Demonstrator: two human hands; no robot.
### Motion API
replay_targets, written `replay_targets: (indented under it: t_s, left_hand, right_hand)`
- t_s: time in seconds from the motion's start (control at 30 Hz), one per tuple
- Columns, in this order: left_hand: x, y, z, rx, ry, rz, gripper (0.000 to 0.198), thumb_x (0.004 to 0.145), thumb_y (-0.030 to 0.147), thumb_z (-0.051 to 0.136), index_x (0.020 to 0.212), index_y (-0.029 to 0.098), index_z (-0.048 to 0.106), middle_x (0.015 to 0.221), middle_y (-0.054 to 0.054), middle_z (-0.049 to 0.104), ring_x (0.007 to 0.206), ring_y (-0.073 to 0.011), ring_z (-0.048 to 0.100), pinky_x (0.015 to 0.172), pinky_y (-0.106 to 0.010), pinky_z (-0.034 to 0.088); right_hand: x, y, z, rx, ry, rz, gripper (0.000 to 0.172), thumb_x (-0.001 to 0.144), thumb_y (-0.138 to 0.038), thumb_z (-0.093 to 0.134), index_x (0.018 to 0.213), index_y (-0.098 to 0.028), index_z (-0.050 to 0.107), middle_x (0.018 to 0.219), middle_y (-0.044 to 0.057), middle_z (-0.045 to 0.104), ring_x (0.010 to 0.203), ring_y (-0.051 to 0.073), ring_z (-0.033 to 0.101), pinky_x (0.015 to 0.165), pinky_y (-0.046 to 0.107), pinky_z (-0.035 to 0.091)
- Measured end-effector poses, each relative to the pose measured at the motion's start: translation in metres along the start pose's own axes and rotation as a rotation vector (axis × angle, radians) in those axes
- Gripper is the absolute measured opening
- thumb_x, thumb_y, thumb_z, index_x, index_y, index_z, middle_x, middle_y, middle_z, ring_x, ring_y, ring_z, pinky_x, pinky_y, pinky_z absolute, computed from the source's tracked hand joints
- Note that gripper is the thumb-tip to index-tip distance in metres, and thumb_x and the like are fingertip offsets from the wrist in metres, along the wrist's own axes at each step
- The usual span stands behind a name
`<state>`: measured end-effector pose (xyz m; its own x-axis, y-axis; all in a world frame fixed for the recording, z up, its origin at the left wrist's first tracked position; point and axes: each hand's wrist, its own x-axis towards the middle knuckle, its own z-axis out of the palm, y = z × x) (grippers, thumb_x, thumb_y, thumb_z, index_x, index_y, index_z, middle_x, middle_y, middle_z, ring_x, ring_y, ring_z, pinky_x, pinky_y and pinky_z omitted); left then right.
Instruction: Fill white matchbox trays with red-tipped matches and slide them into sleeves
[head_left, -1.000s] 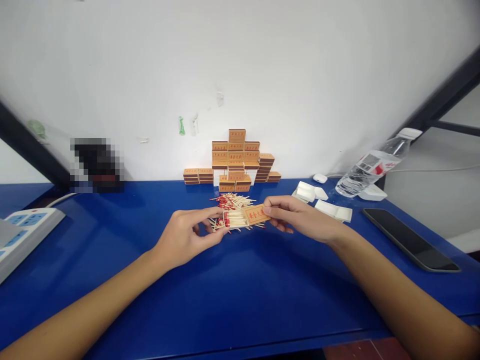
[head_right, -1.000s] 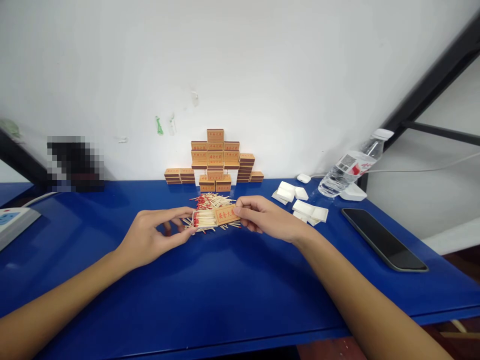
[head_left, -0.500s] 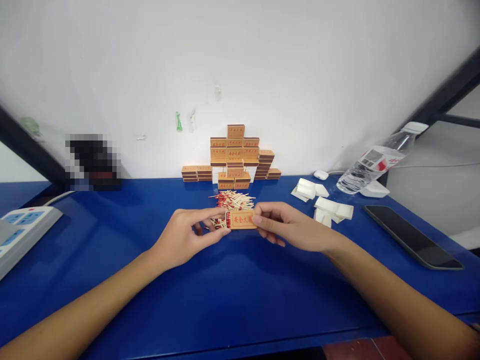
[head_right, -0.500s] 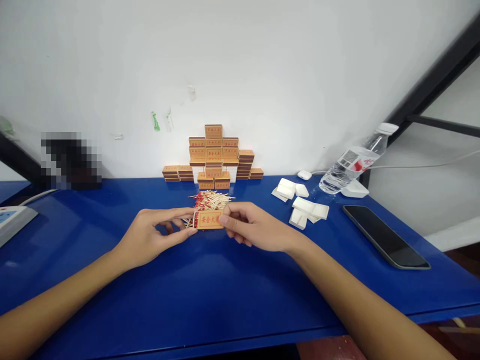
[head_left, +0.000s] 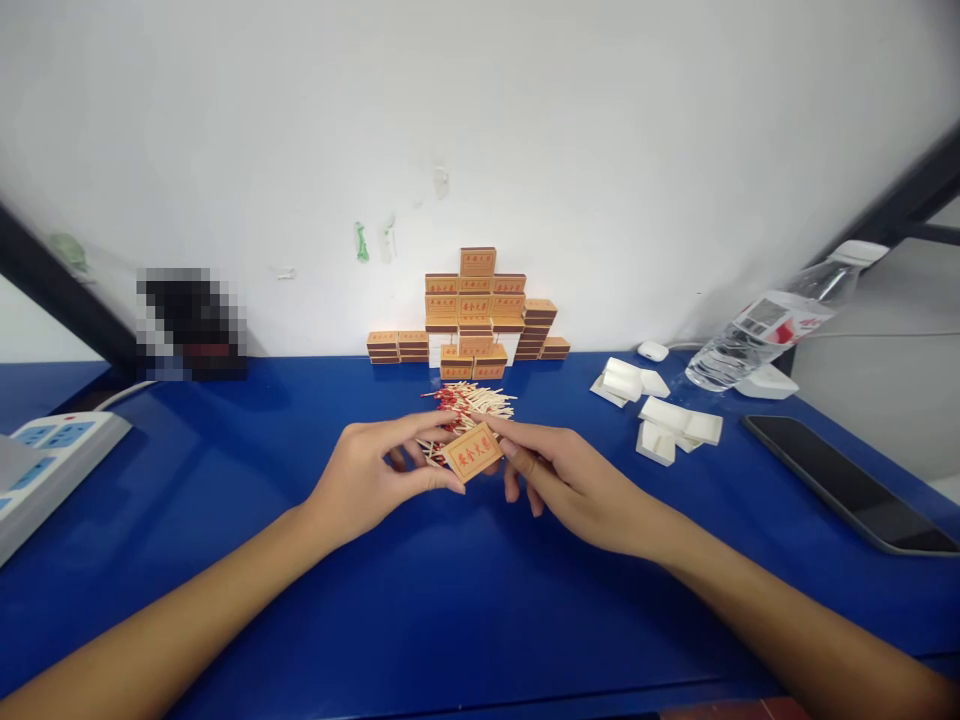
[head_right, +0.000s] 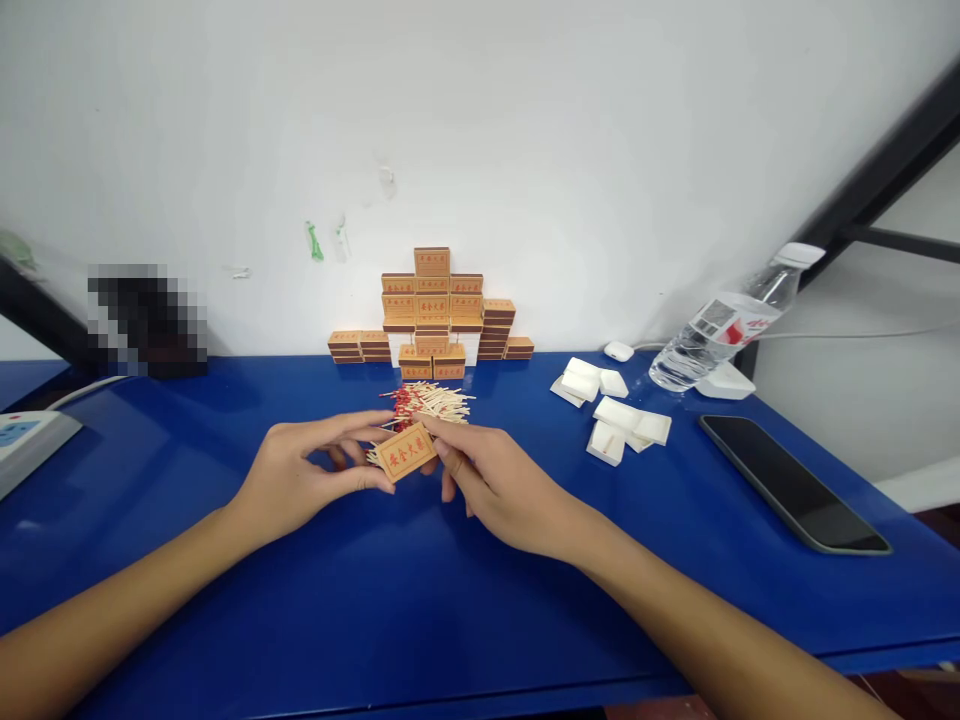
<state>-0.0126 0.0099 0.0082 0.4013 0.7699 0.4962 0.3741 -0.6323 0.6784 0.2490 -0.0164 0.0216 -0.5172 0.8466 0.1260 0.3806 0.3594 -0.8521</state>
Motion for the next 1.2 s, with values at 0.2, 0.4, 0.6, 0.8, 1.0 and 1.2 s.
replay_targets:
  t_s: [0.2, 0.4, 0.6, 0.8, 1.0, 1.2]
  left_hand:
    - [-0.004, 0.003, 0.007, 0.006, -0.04, 0.114, 0.047, 0.083, 0.044, 0.088, 0.123, 0.021, 0.078, 0.085, 0.0, 0.082, 0.054, -0.0074, 0.061, 0.056, -0.02, 0.057]
    - [0.003, 0.004, -0.004, 0.114, 0.018, 0.102, 0.041, 0.091, 0.031, 0.078, 0.129, 0.018, 0.074, 0.086, 0.0, 0.08, 0.062, -0.0093, 0.067, 0.057, -0.019, 0.056]
    - [0.042, -0.038, -0.06, 0.395, 0.221, -0.131, 0.044, 0.098, 0.054, 0.064, 0.123, 0.02, 0.078, 0.106, -0.006, 0.079, 0.089, -0.0191, 0.071, 0.071, -0.026, 0.057]
    - [0.081, -0.086, -0.07, 0.517, 0.144, -0.127, 0.046, 0.099, 0.055, 0.055, 0.119, 0.02, 0.078, 0.103, -0.01, 0.077, 0.089, -0.0246, 0.069, 0.077, -0.034, 0.055]
    - [0.099, -0.104, -0.042, 0.631, 0.177, -0.106, 0.042, 0.103, 0.046, 0.051, 0.117, 0.017, 0.078, 0.111, -0.014, 0.077, 0.104, -0.0312, 0.066, 0.097, -0.045, 0.049]
    - [0.105, -0.1, -0.025, 0.74, 0.267, -0.127, 0.03, 0.097, 0.042, 0.065, 0.11, 0.019, 0.078, 0.109, -0.012, 0.077, 0.107, -0.0334, 0.064, 0.096, -0.046, 0.046]
  right_hand:
    - [-0.001, -0.002, 0.001, -0.092, -0.002, -0.077, 0.046, 0.113, -0.028, 0.032, 0.155, -0.025, 0.052, 0.076, 0.0, 0.064, 0.063, 0.016, 0.059, 0.066, 0.032, 0.051]
    - [0.0, -0.005, -0.001, -0.018, 0.028, 0.038, 0.042, 0.113, -0.042, 0.038, 0.148, -0.025, 0.056, 0.096, 0.004, 0.073, 0.069, 0.015, 0.065, 0.064, 0.032, 0.051]
    - [0.006, 0.008, -0.014, -0.234, 0.197, 0.017, 0.039, 0.108, -0.038, 0.05, 0.142, -0.021, 0.061, 0.095, 0.005, 0.075, 0.075, 0.019, 0.066, 0.068, 0.034, 0.051]
    - [0.011, 0.015, -0.023, -0.347, 0.287, -0.03, 0.027, 0.103, -0.028, 0.054, 0.121, -0.019, 0.072, 0.094, 0.007, 0.077, 0.075, 0.019, 0.066, 0.069, 0.034, 0.05]
    - [0.014, 0.024, -0.028, -0.393, 0.312, -0.094, 0.019, 0.101, -0.019, 0.055, 0.1, -0.021, 0.074, 0.088, 0.004, 0.074, 0.071, 0.016, 0.062, 0.066, 0.031, 0.047]
    - [0.015, 0.026, -0.032, -0.435, 0.348, -0.111, 0.018, 0.1, -0.017, 0.056, 0.097, -0.021, 0.073, 0.088, 0.003, 0.074, 0.071, 0.015, 0.062, 0.067, 0.03, 0.046]
